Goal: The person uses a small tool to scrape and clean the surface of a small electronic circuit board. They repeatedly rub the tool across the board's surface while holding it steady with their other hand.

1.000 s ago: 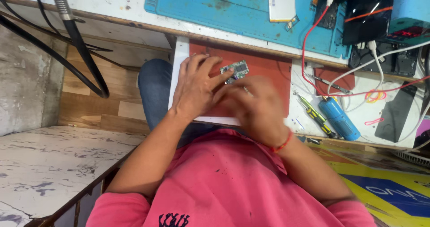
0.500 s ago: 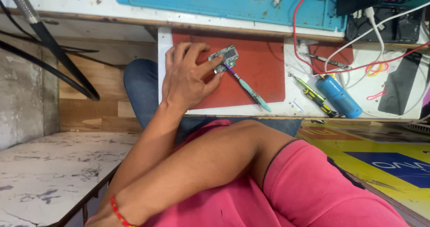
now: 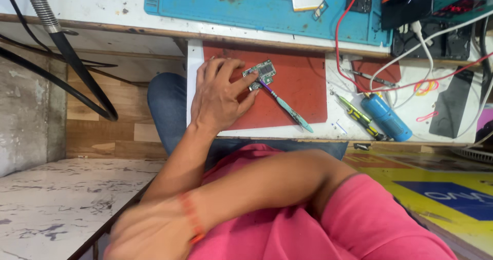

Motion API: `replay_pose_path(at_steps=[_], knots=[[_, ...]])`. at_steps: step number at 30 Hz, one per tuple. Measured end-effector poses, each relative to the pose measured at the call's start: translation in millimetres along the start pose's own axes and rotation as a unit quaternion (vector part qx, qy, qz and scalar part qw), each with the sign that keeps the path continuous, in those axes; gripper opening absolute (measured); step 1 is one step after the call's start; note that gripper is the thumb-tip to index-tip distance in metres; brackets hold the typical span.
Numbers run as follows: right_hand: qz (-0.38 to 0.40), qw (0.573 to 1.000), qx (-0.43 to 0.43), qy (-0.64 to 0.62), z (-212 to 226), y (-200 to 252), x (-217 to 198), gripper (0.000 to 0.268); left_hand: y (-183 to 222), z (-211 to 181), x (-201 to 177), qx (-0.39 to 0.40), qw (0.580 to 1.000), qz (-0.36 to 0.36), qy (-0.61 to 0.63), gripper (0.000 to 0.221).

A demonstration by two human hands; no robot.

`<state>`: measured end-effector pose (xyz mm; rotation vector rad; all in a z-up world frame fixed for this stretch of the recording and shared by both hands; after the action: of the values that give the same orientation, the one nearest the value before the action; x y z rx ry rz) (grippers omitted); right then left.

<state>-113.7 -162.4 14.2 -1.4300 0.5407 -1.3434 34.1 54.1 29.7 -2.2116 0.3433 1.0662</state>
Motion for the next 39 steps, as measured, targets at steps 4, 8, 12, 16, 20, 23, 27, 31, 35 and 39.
replay_pose_path(at_steps=[4,8,12,16,20,23,27,31,35,39], knots=[[-0.088,0.673,0.329,0.657,196,-11,-52,0.026,4,5,-2,0.002,1.0,-0.007,0.019,0.033],[-0.214,0.285,0.367,0.859,334,10,-42,0.025,7,3,0,-0.016,0.999,-0.008,0.027,0.032],[-0.227,0.159,0.413,0.868,350,1,-44,0.027,3,4,-4,-0.015,1.0,0.009,0.022,0.032],[-0.34,0.223,0.455,0.792,368,19,-53,0.012,-3,7,-8,-0.027,0.999,-0.004,0.04,0.063],[-0.573,0.385,0.518,0.505,377,86,-54,0.02,1,9,-5,-0.058,0.997,0.0,0.041,0.054],[-0.553,0.396,0.532,0.504,377,84,-57,0.033,0,10,-3,-0.047,0.998,0.004,0.037,0.049],[-0.268,0.231,0.49,0.797,362,26,-51,0.062,3,10,-2,-0.019,0.999,-0.012,0.028,0.047],[-0.252,0.201,0.527,0.786,356,19,-59,0.06,3,12,-1,-0.029,0.999,-0.003,0.036,0.047],[-0.243,0.222,0.538,0.776,361,30,-62,0.062,2,12,-1,-0.044,0.998,-0.019,0.041,0.053],[-0.287,0.222,0.511,0.779,367,38,-60,0.056,5,15,1,-0.053,0.997,-0.013,0.052,0.053]])
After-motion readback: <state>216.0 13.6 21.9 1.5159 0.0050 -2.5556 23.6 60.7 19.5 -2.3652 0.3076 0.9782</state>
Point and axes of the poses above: each hand's wrist, its own y-axis away from the middle knuckle, its own x-axis out of the palm, z = x × y, the point moved 7 cm from there along -y, towards the middle knuckle, and after that the axes turned 6 degrees about x, right-handed, at the moved point
